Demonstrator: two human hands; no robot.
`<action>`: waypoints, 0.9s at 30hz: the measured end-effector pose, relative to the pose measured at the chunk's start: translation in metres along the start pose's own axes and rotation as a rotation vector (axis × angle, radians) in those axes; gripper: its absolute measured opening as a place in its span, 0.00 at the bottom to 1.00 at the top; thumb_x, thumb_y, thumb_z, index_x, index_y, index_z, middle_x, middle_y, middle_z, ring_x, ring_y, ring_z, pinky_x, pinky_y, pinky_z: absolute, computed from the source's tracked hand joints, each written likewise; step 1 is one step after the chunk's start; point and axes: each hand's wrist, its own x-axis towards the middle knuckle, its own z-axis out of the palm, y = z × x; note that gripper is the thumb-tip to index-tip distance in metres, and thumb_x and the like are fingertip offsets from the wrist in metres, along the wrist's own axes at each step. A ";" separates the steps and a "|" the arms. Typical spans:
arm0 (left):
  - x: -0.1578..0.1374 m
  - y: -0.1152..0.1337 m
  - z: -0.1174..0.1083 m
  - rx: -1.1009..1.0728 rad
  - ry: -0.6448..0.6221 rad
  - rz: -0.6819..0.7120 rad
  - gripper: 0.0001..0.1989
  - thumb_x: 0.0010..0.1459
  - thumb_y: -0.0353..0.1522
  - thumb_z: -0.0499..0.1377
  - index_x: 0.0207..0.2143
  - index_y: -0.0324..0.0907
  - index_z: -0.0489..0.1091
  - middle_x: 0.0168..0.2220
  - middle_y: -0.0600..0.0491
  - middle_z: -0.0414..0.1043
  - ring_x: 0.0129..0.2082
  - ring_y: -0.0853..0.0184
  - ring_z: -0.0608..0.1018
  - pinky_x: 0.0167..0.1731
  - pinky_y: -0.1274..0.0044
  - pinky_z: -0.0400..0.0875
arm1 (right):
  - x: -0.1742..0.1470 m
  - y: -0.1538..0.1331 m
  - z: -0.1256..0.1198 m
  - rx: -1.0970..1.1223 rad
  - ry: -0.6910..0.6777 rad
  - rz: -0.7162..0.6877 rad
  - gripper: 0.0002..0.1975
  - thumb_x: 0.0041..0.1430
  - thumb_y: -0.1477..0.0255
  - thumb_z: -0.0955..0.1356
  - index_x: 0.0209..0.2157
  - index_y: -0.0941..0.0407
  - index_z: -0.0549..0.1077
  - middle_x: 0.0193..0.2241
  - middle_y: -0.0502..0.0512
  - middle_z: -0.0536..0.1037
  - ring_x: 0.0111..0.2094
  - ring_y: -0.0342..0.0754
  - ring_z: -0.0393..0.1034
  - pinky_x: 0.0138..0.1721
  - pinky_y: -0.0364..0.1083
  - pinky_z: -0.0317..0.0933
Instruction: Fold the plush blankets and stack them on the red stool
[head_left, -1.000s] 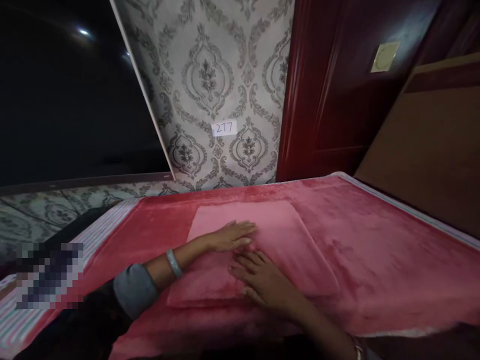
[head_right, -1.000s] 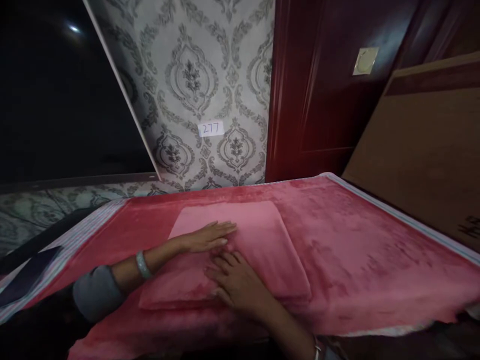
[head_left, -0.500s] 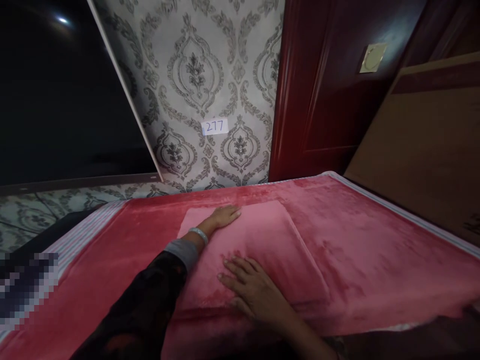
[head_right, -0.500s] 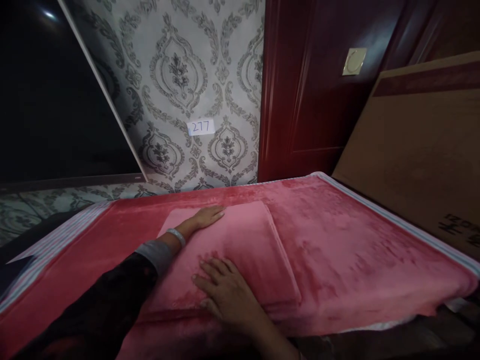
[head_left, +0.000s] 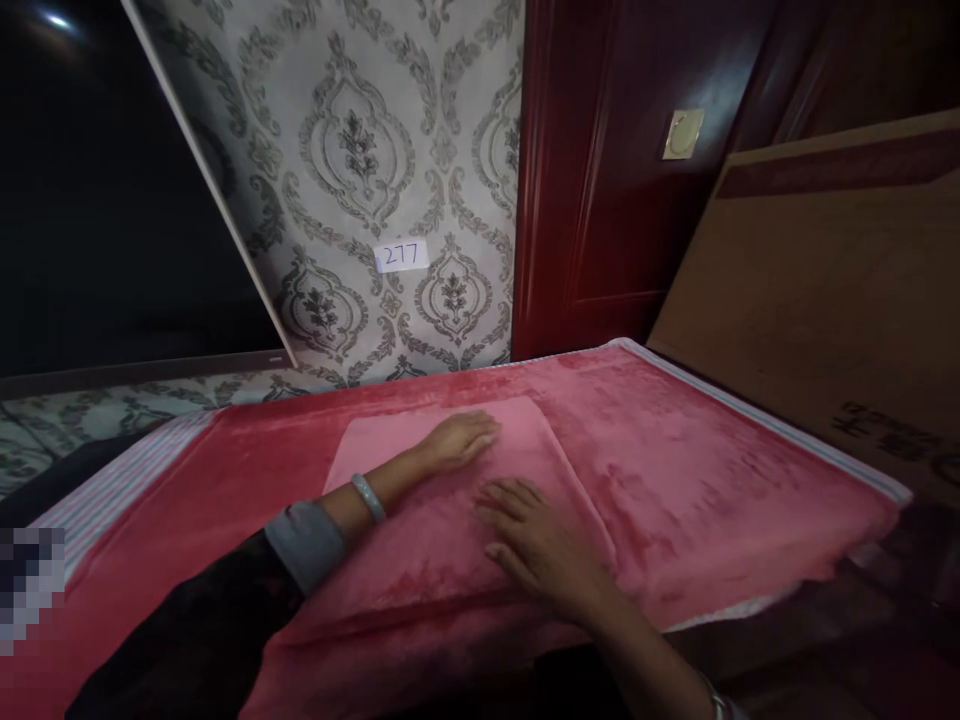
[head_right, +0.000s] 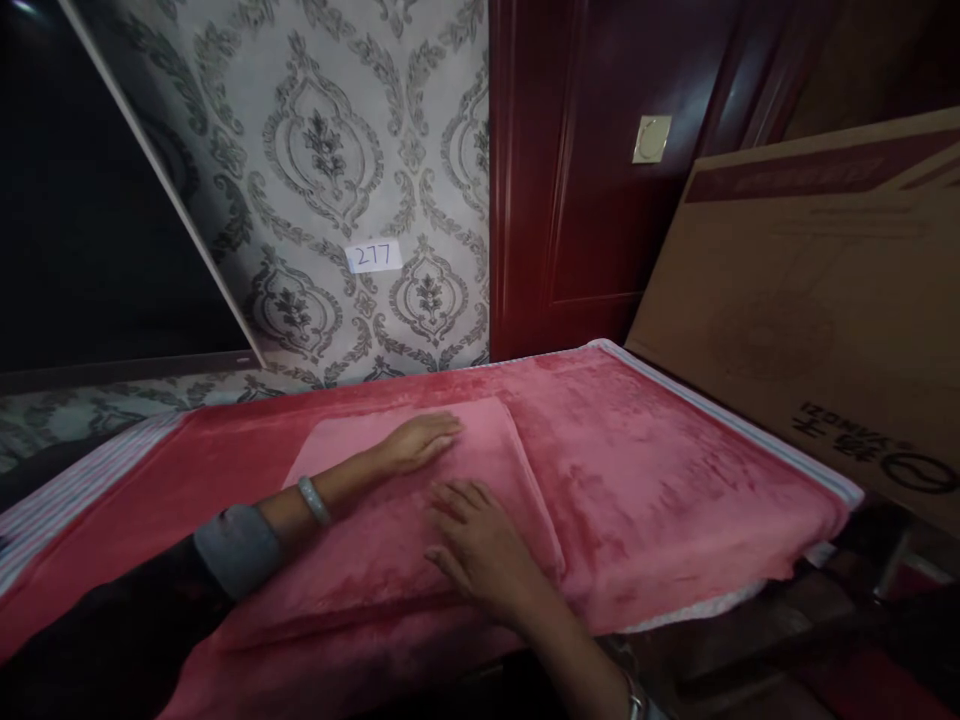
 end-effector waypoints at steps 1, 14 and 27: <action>0.001 0.007 0.006 -0.035 -0.038 0.083 0.25 0.70 0.42 0.42 0.62 0.47 0.66 0.65 0.48 0.65 0.66 0.61 0.64 0.66 0.62 0.55 | -0.004 0.005 0.002 -0.020 -0.017 0.002 0.22 0.69 0.64 0.63 0.63 0.50 0.67 0.66 0.56 0.64 0.67 0.54 0.55 0.67 0.60 0.48; 0.066 0.008 0.036 0.001 -0.284 -0.196 0.35 0.67 0.52 0.41 0.71 0.50 0.46 0.73 0.48 0.41 0.73 0.54 0.45 0.67 0.50 0.39 | -0.015 0.017 0.022 -0.074 -0.008 -0.013 0.23 0.69 0.63 0.64 0.64 0.47 0.65 0.67 0.52 0.61 0.67 0.51 0.54 0.68 0.57 0.48; 0.089 0.018 0.031 0.015 -0.143 -0.369 0.32 0.68 0.48 0.41 0.69 0.46 0.52 0.72 0.46 0.48 0.71 0.52 0.52 0.68 0.53 0.40 | -0.013 0.013 0.012 -0.044 -0.017 0.020 0.24 0.70 0.62 0.63 0.65 0.46 0.64 0.67 0.53 0.63 0.67 0.51 0.53 0.67 0.58 0.47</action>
